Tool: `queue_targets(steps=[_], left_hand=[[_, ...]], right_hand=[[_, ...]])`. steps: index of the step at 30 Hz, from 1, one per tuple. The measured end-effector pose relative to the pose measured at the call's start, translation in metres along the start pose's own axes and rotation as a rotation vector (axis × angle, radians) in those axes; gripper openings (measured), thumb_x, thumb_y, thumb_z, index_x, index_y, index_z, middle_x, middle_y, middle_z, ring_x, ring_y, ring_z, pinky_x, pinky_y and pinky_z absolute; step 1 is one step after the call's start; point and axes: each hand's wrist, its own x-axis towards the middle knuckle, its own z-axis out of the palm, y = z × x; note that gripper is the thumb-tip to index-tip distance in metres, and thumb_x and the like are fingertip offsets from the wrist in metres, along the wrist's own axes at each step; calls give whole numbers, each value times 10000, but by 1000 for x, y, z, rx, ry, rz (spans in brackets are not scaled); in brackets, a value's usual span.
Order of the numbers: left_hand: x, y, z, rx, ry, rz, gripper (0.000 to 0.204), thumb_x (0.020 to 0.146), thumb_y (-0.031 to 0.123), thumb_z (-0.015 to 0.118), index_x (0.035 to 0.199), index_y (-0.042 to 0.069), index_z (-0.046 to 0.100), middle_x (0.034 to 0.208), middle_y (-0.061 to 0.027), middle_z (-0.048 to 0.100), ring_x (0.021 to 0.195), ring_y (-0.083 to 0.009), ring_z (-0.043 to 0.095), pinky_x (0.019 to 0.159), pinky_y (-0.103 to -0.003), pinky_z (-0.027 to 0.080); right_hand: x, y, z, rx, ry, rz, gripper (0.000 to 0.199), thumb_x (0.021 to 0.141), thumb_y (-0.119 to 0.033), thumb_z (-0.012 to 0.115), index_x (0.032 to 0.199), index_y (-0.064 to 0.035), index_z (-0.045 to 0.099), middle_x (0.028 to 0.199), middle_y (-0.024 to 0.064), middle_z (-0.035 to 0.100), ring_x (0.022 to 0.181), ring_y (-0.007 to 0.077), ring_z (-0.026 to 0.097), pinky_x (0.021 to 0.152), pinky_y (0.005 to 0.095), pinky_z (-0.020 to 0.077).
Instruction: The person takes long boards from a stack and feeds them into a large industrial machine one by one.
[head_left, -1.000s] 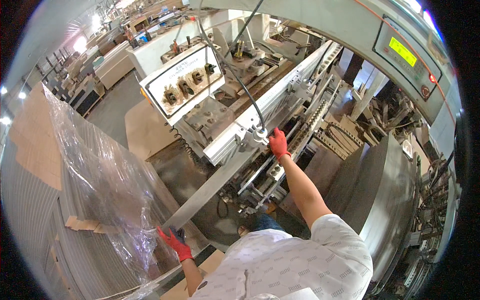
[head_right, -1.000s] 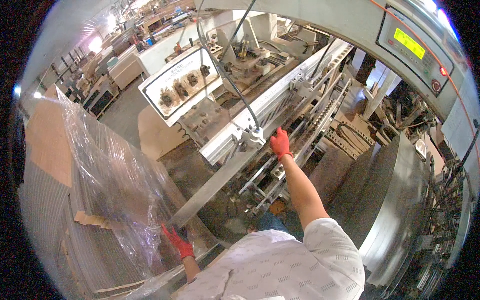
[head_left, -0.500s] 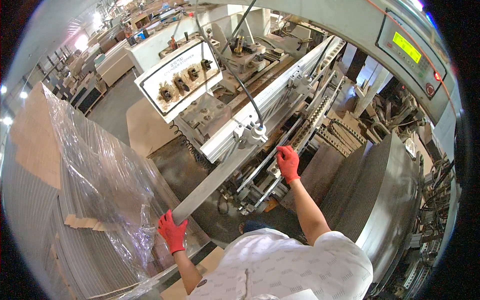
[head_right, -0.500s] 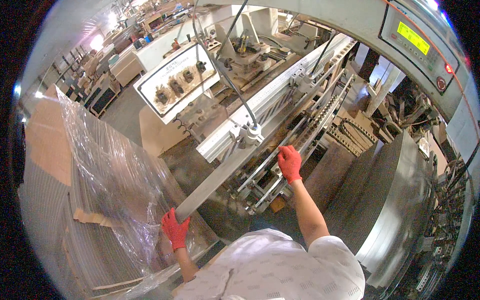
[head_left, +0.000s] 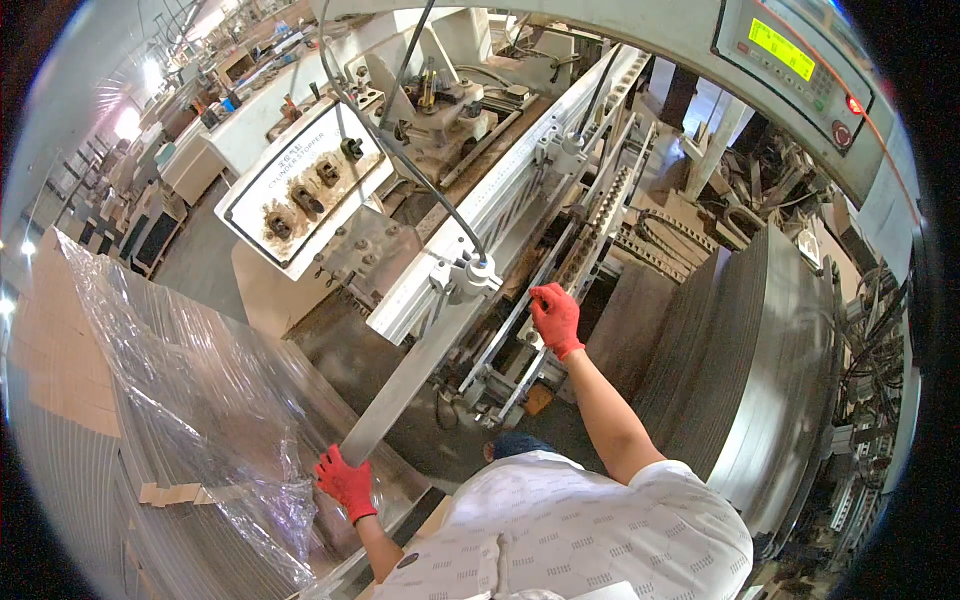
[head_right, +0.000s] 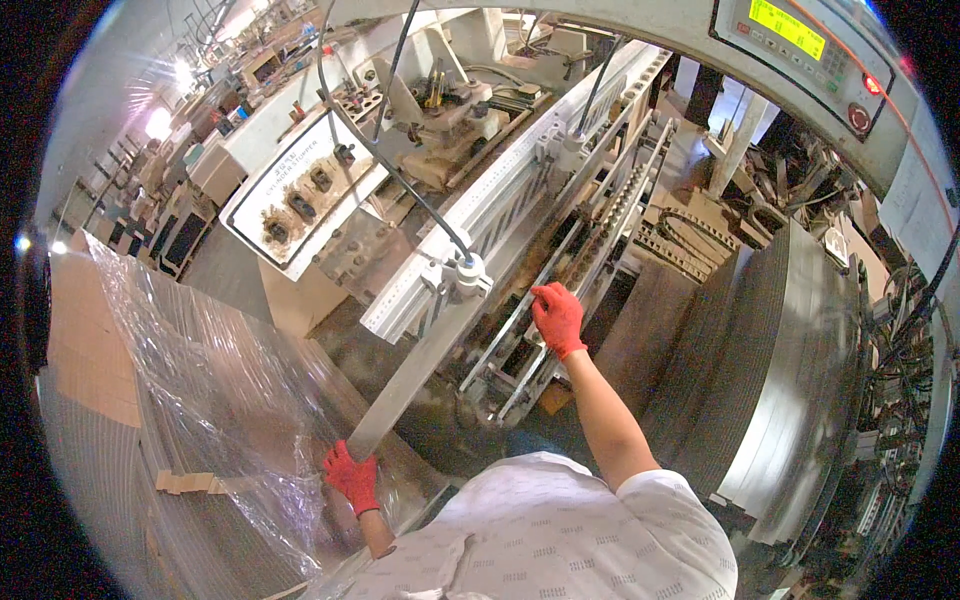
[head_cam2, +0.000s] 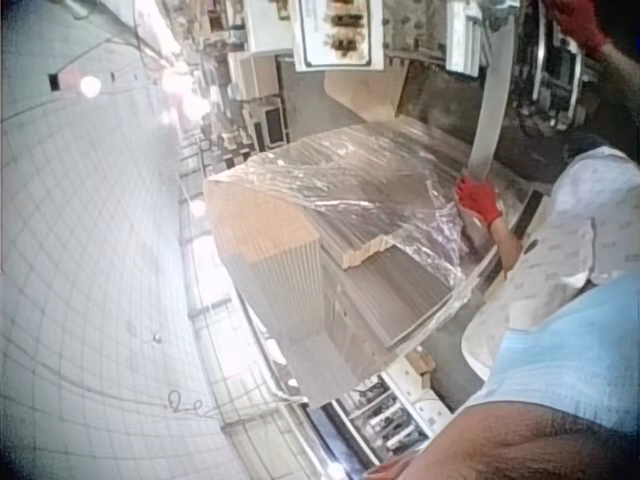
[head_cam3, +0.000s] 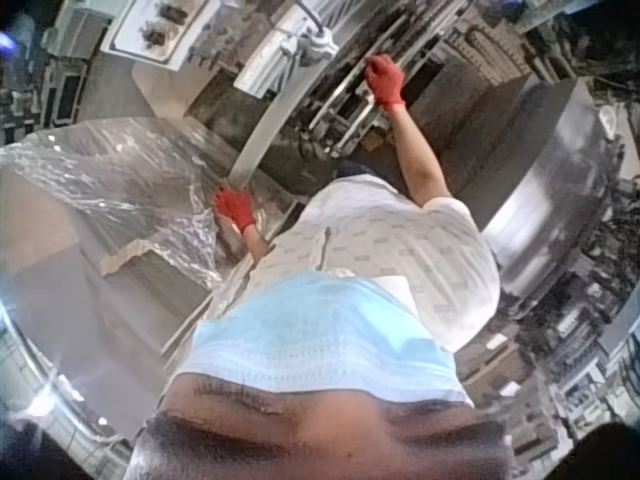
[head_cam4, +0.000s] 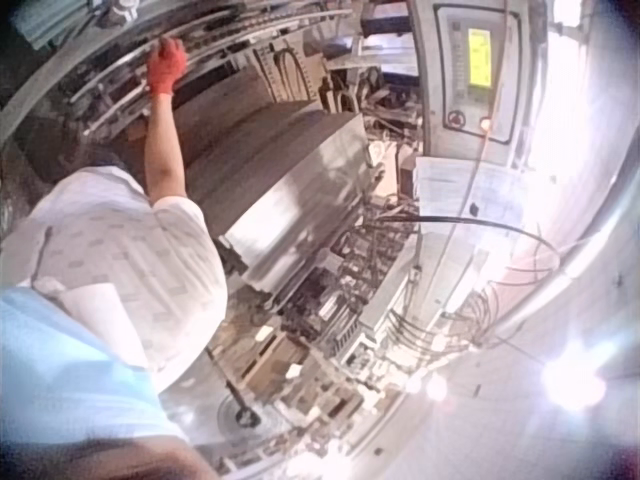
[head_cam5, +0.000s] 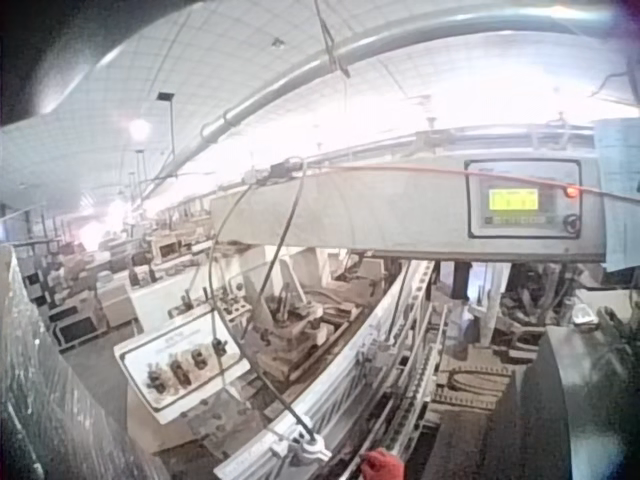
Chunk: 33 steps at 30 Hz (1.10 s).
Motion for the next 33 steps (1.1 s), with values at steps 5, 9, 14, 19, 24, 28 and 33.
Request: queue_targets(steps=[5, 9, 14, 19, 24, 28, 33], left_hand=[[-1, 2, -5, -7, 20, 8, 654, 612, 367, 851, 1169, 191, 557, 1127, -69, 577, 1096, -321, 538, 850, -515, 437], [-3, 4, -7, 12, 27, -5, 643, 621, 359, 842, 1170, 188, 555, 1116, -74, 578, 1089, -322, 539, 840, -512, 435], [-5, 1, -5, 3, 14, 4, 610, 636, 340, 826, 1163, 183, 560, 1115, -82, 581, 1093, -328, 539, 847, -513, 432], [-6, 1, -6, 5, 40, 6, 618, 633, 317, 815, 1175, 184, 550, 1120, -85, 584, 1086, -336, 545, 870, -527, 417], [-5, 2, -7, 11, 23, 15, 602, 649, 336, 814, 1174, 193, 557, 1129, -77, 599, 1116, -324, 552, 1001, -598, 344], [0, -6, -4, -38, -33, 122, 677, 643, 361, 825, 1242, 204, 550, 1202, -48, 592, 1188, -303, 538, 1070, -640, 272], [2, -11, 0, -92, 45, 182, 564, 651, 317, 830, 1146, 189, 592, 1130, -55, 630, 1114, -308, 579, 1069, -640, 274]], right_hand=[[-1, -2, 0, 13, -6, 10, 162, 795, -89, 665, 950, -113, 707, 896, 86, 646, 834, 324, 645, 724, 405, 512], [-2, 1, 0, 10, -26, 21, 155, 795, -92, 664, 942, -114, 707, 891, 83, 645, 820, 322, 641, 711, 409, 506], [-2, 1, 1, 17, 4, 15, 155, 792, -106, 657, 938, -118, 708, 858, 83, 633, 788, 328, 630, 690, 420, 494], [-3, 2, 1, -60, -18, -30, 150, 797, -137, 658, 937, -117, 707, 859, 83, 640, 788, 335, 629, 695, 418, 495], [-6, 1, 21, 243, 133, 163, 173, 862, -254, 680, 893, -86, 706, 887, 78, 683, 803, 241, 673, 733, 379, 511], [-28, -17, 51, 1206, -116, 817, 230, 901, -292, 668, 1024, -98, 679, 921, 53, 691, 791, 224, 668, 710, 384, 539], [-70, -54, 71, 1525, -485, 1096, 207, 949, -289, 609, 1008, -100, 665, 943, 44, 689, 828, 215, 654, 733, 382, 546]])
